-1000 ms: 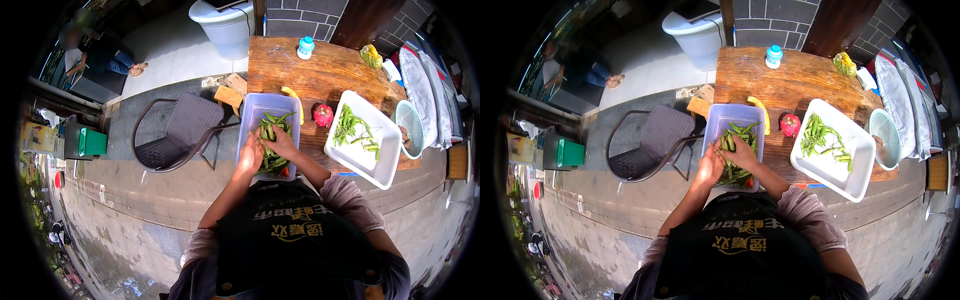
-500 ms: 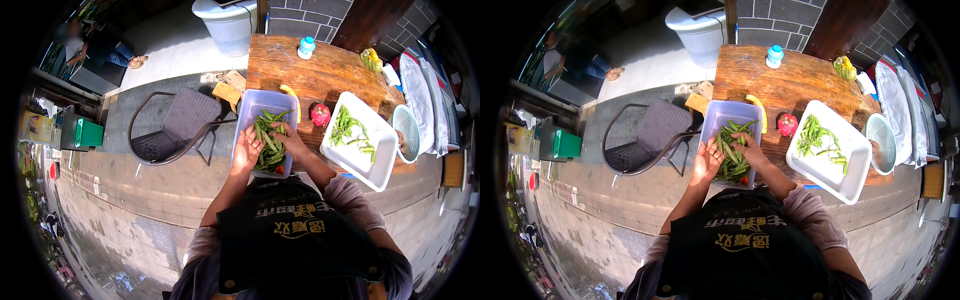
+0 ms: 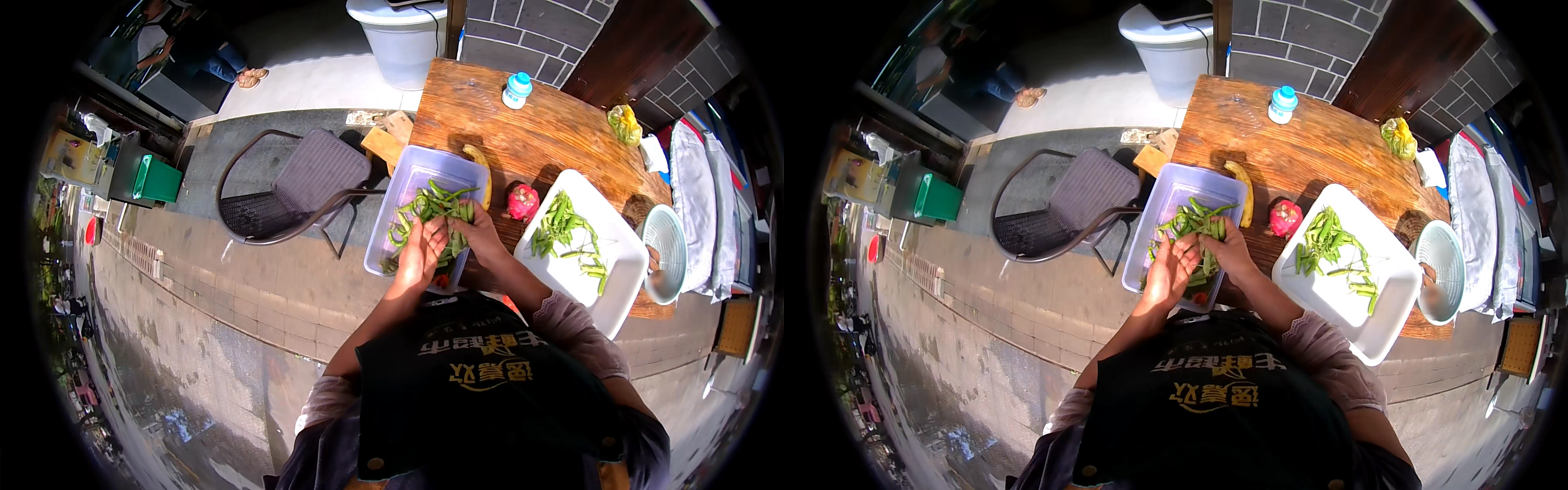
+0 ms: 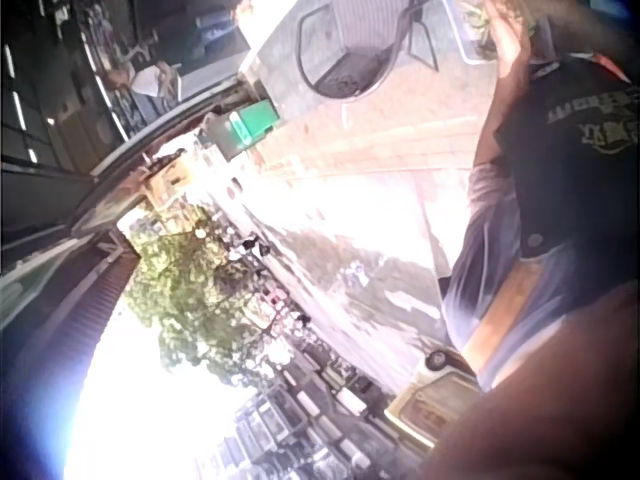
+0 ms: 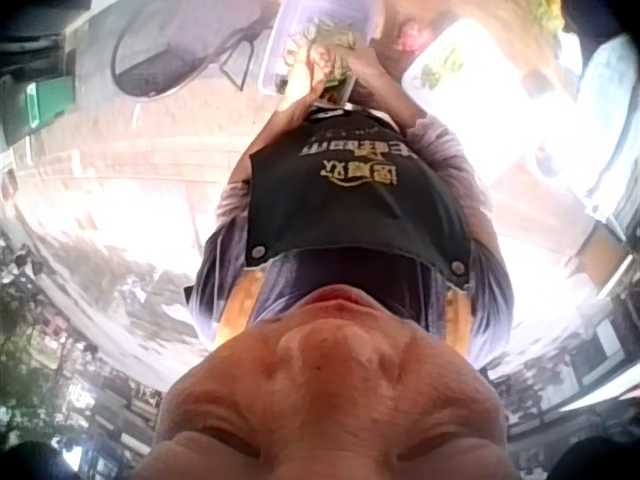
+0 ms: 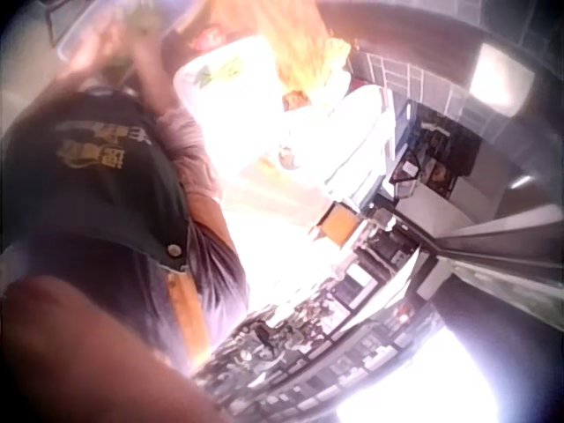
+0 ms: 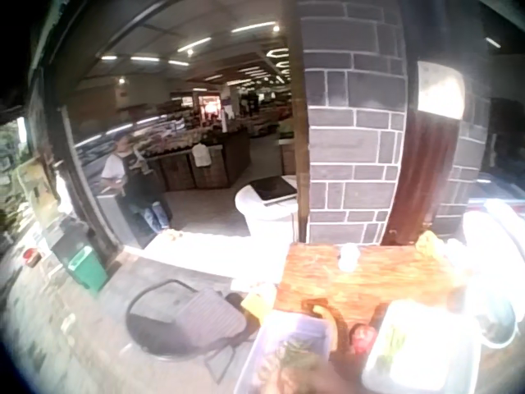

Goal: The person retrieves a container of green beans from a refrigerator, walks to a table, and sorts the beans by hand into a second container. The person then removes the ends of the beans and places them into a separate bin.

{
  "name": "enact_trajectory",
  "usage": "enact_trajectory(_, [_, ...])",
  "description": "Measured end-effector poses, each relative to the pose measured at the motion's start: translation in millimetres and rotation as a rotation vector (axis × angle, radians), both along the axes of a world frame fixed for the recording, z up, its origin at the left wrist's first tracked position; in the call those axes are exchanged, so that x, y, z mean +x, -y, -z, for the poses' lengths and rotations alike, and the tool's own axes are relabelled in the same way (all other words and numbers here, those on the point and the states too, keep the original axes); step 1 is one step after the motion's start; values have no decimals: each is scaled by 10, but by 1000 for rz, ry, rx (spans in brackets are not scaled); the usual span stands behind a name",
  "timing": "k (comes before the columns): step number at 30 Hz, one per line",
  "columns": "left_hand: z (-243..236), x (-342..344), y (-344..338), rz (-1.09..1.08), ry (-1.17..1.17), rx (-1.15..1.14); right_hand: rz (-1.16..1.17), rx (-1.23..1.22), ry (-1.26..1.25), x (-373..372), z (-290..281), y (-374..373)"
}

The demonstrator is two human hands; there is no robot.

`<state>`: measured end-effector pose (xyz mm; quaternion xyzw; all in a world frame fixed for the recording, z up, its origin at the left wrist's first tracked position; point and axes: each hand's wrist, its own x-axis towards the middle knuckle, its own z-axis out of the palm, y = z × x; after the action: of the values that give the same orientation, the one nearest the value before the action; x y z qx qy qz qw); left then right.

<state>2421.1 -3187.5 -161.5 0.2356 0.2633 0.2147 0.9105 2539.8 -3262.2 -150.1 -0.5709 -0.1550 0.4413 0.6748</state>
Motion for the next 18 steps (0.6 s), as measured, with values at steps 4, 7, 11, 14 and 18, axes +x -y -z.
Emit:
enact_trajectory(4, [148,-194,-182,-120,-286,353,179,49,497,368,-1091,574])
enact_trajectory(7, [606,-328,-397,-134,-518,484,192,-382,1025,874,-1046,1221])
enact_trajectory(11, [879,-177,-553,78,-757,1024,-252,-742,1602,1065,-767,1365])
enact_trajectory(14, [671,-12,-482,617,-1198,1258,-280,-346,1268,736,-723,675])
enact_trajectory(18, [715,-72,-511,800,-1018,1108,-504,-385,1277,414,87,-156])
